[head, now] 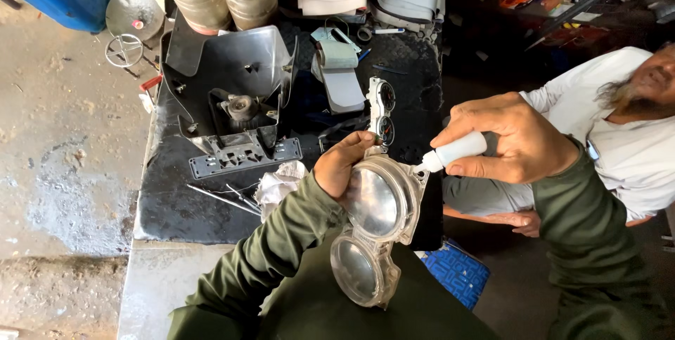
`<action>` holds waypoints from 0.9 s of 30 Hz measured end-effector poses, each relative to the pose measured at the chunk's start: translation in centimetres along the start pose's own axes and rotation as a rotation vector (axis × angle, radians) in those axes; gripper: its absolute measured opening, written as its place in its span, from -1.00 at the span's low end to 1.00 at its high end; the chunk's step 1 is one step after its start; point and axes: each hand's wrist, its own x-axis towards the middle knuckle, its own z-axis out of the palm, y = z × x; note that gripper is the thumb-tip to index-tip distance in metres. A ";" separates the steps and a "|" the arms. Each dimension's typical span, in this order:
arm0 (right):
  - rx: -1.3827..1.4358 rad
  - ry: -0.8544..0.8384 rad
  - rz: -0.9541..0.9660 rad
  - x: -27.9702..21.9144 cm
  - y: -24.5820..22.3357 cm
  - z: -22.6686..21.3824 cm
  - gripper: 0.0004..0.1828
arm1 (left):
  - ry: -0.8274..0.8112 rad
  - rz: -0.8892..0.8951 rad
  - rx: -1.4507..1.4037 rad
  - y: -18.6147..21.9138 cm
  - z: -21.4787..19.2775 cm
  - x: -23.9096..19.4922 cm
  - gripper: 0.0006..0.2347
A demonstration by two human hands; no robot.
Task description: The person holds a clear plastic speedometer lens cover, applies adhesive from a small squeeze bottle along its edge, wipes the cover with a cloth, and presses the gauge cluster into the cover while aligning it.
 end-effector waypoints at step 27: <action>0.729 0.467 -0.164 -6.6 5.1 8.6 -0.62 | 0.110 0.179 0.145 5.3 2.2 -1.2 -0.94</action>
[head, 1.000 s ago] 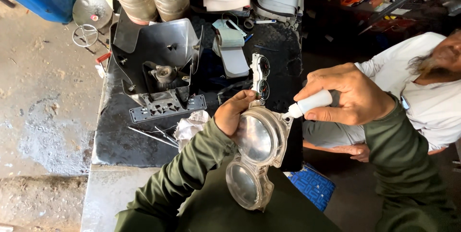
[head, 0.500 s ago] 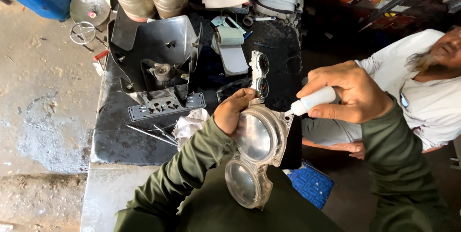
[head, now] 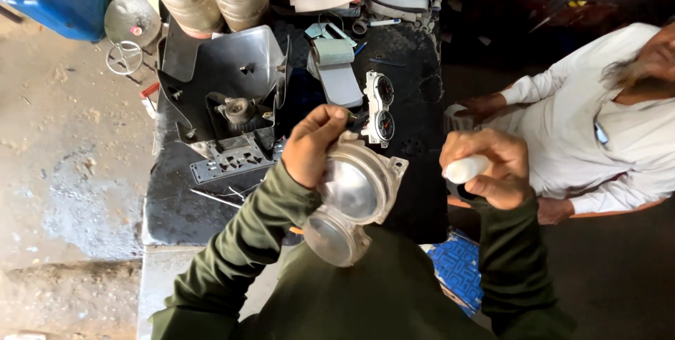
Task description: The person holds a clear plastic speedometer lens cover, applies adhesive from a small squeeze bottle along its edge, wipes the cover with a cloth, and presses the gauge cluster into the cover while aligning it.
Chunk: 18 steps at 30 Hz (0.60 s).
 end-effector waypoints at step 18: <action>-0.238 0.325 0.106 -0.7 3.4 4.7 -0.63 | -0.026 0.224 0.643 0.9 3.6 -3.3 -0.88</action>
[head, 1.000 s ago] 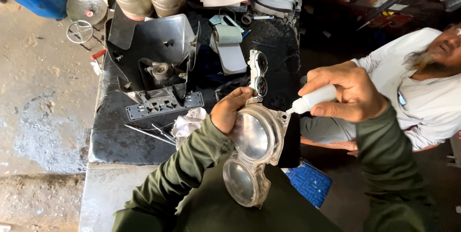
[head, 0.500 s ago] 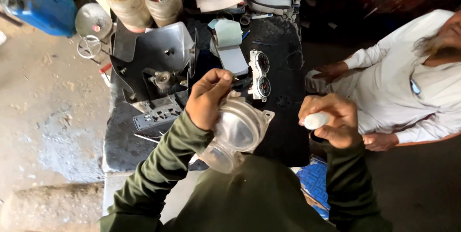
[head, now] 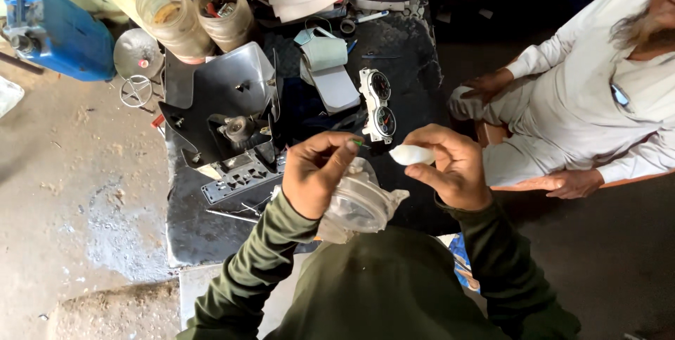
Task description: The person holds a clear plastic speedometer lens cover, applies adhesive from a small squeeze bottle along its edge, wipes the cover with a cloth, and presses the gauge cluster into the cover while aligning it.
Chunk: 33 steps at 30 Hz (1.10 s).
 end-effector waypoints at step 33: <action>-0.015 -0.067 0.307 -0.2 1.8 -0.5 -0.65 | -0.044 0.040 0.283 1.1 1.3 -0.2 -0.83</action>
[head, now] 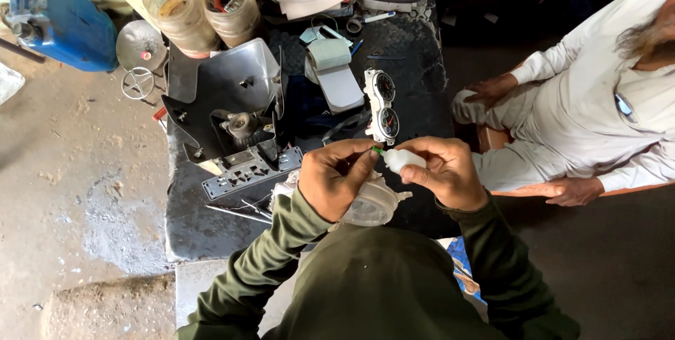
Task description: The person holds a clear plastic speedometer lens cover, applies adhesive from a small squeeze bottle along its edge, wipes the cover with a cloth, and presses the gauge cluster into the cover while aligning it.
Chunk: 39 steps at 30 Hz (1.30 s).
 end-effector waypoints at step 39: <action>-0.756 0.805 0.392 -13.1 35.9 -2.5 -0.60 | 0.284 -0.474 -0.820 -6.8 -0.7 3.0 -0.55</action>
